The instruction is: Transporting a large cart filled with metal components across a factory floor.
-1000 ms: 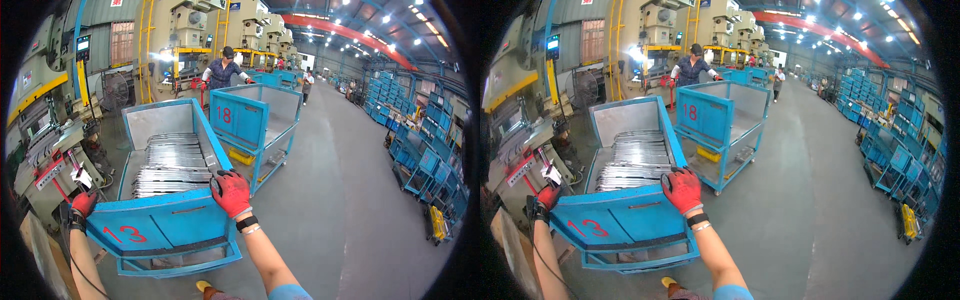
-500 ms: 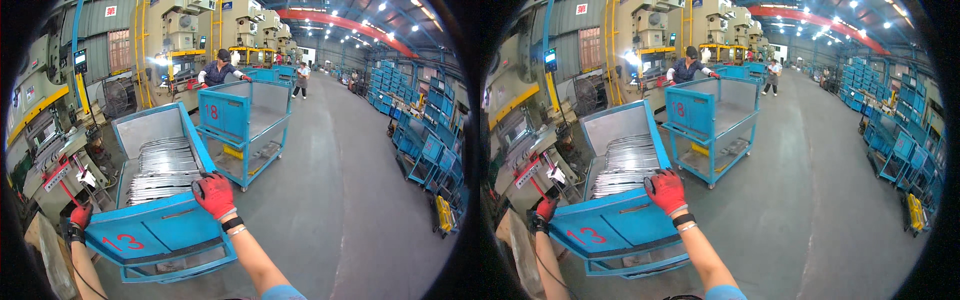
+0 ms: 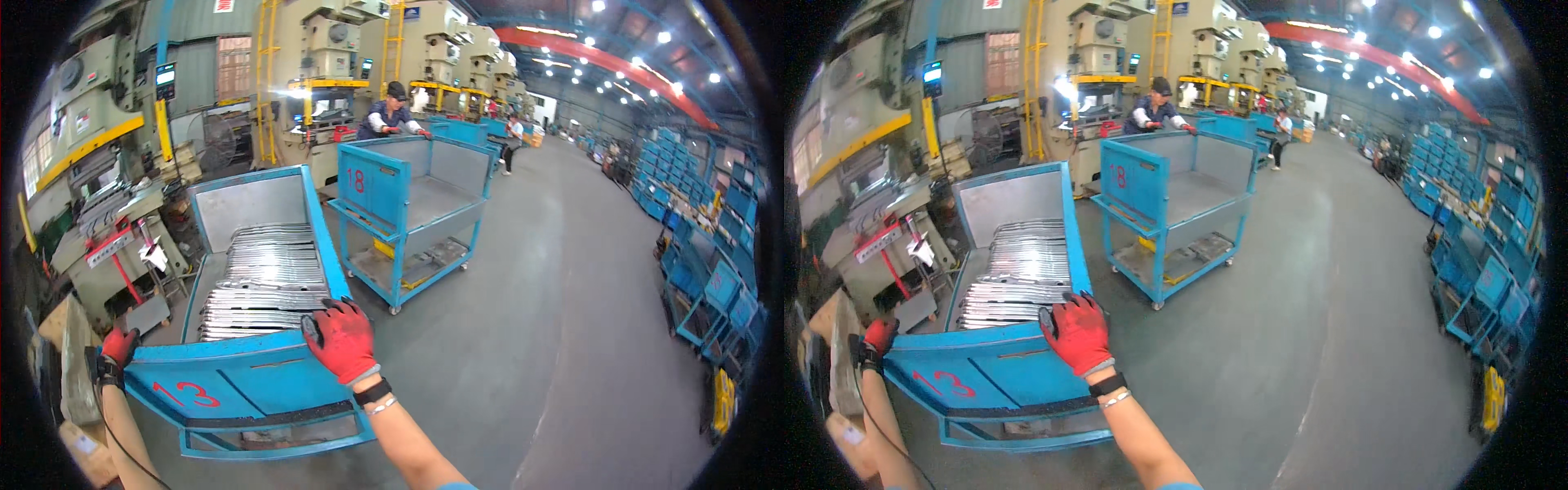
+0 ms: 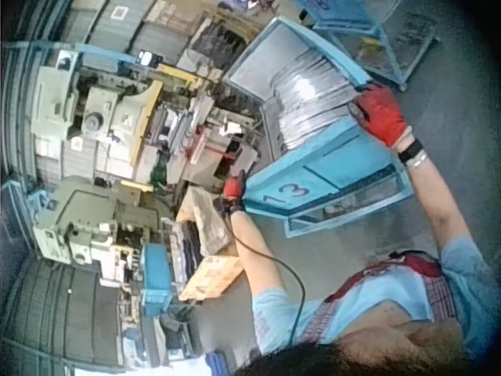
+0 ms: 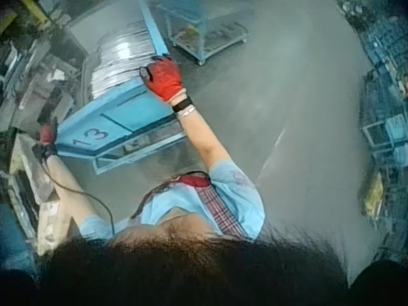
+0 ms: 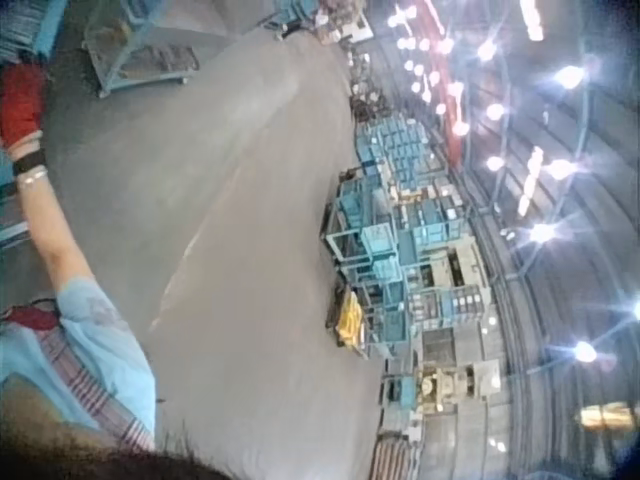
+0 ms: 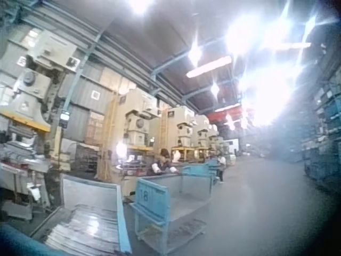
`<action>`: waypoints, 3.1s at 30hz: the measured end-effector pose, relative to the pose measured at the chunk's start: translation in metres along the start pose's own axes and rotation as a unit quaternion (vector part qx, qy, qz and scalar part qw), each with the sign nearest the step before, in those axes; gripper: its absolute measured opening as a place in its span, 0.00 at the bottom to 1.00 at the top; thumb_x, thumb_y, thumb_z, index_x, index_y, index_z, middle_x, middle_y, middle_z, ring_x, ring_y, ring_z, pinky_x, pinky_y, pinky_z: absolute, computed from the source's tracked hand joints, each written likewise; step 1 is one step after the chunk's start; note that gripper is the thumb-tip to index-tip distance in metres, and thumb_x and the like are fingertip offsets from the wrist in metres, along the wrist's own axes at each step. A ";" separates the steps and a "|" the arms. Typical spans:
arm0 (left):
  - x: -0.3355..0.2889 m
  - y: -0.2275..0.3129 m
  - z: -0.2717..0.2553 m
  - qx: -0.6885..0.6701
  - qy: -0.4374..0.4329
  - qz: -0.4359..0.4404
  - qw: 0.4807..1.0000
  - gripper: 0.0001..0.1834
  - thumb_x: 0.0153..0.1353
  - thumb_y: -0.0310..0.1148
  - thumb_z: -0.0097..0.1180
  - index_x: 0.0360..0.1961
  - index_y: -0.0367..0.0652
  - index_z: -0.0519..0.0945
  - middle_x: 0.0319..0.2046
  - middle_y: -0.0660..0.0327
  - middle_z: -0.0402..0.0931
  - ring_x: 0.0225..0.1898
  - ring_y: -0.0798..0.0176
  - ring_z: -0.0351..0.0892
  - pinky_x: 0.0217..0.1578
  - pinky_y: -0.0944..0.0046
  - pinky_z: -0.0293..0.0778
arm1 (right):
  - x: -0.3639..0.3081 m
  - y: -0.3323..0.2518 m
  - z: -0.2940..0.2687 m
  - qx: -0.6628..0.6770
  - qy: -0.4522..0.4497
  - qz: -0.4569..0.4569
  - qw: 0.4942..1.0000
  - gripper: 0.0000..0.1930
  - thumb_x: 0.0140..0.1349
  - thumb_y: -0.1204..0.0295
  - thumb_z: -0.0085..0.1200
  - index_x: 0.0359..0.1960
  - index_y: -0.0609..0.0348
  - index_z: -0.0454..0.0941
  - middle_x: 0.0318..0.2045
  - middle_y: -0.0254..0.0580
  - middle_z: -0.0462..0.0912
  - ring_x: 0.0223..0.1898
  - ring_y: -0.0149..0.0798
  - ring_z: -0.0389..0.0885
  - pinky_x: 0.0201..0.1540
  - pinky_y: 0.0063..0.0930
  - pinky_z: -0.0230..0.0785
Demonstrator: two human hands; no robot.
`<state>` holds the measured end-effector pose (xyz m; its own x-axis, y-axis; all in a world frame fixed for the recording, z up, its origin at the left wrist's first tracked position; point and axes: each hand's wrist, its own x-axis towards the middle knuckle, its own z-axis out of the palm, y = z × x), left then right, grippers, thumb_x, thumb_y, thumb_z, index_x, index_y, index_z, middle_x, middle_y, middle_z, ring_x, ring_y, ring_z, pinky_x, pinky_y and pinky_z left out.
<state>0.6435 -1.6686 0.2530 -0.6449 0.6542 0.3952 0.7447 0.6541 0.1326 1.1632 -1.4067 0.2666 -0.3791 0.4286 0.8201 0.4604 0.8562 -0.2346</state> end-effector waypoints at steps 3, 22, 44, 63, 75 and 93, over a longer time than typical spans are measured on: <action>-0.034 0.058 -0.016 -0.021 -0.046 -0.056 0.997 0.29 0.56 0.56 0.50 0.27 0.35 0.79 0.30 0.42 0.76 0.36 0.40 0.76 0.37 0.47 0.70 | -0.020 0.012 -0.026 0.007 -0.020 0.000 1.000 0.13 0.53 0.60 0.55 0.28 0.58 0.77 0.32 0.48 0.79 0.46 0.47 0.75 0.55 0.44 0.62; -0.185 0.095 -0.066 -0.033 0.007 -0.074 0.997 0.26 0.58 0.51 0.50 0.34 0.32 0.76 0.35 0.39 0.76 0.42 0.38 0.74 0.42 0.49 0.68 | -0.084 0.047 -0.131 0.045 0.002 -0.081 0.996 0.15 0.45 0.64 0.60 0.34 0.58 0.77 0.34 0.44 0.80 0.44 0.45 0.76 0.53 0.44 0.65; -0.325 0.232 -0.086 -0.175 0.084 -0.142 0.971 0.25 0.66 0.46 0.40 0.36 0.32 0.78 0.34 0.46 0.78 0.35 0.48 0.76 0.40 0.55 0.69 | -0.100 0.187 -0.213 0.139 -0.048 -0.069 0.987 0.17 0.53 0.55 0.51 0.22 0.56 0.78 0.26 0.49 0.79 0.37 0.47 0.75 0.54 0.42 0.60; -0.442 0.314 -0.081 -0.234 0.299 -0.100 0.920 0.20 0.67 0.35 0.39 0.53 0.33 0.72 0.51 0.51 0.73 0.53 0.56 0.71 0.57 0.57 0.61 | -0.097 0.257 -0.265 0.182 0.009 -0.122 0.976 0.18 0.43 0.64 0.60 0.38 0.57 0.79 0.37 0.40 0.80 0.44 0.42 0.76 0.53 0.41 0.66; -0.416 0.373 -0.057 -0.059 0.426 -0.116 0.895 0.11 0.62 0.32 0.47 0.35 0.37 0.80 0.41 0.50 0.77 0.47 0.49 0.73 0.53 0.54 0.64 | -0.092 0.273 -0.241 0.129 -0.006 -0.113 0.985 0.22 0.38 0.66 0.57 0.40 0.54 0.78 0.38 0.41 0.80 0.44 0.47 0.76 0.51 0.44 0.66; -0.384 0.511 -0.095 -0.127 0.272 0.071 0.951 0.16 0.48 0.47 0.56 0.17 0.45 0.75 0.18 0.59 0.71 0.28 0.56 0.74 0.43 0.51 0.71 | -0.068 0.281 -0.190 0.111 -0.011 0.148 0.983 0.21 0.68 0.59 0.37 0.34 0.64 0.79 0.28 0.45 0.82 0.33 0.46 0.75 0.44 0.40 0.63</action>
<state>1.2881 -1.6214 0.2555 -0.4016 0.3911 0.8281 0.8801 0.4148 0.2309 1.4712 -1.2500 0.2441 -0.2741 0.6721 0.6879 0.3673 0.7342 -0.5710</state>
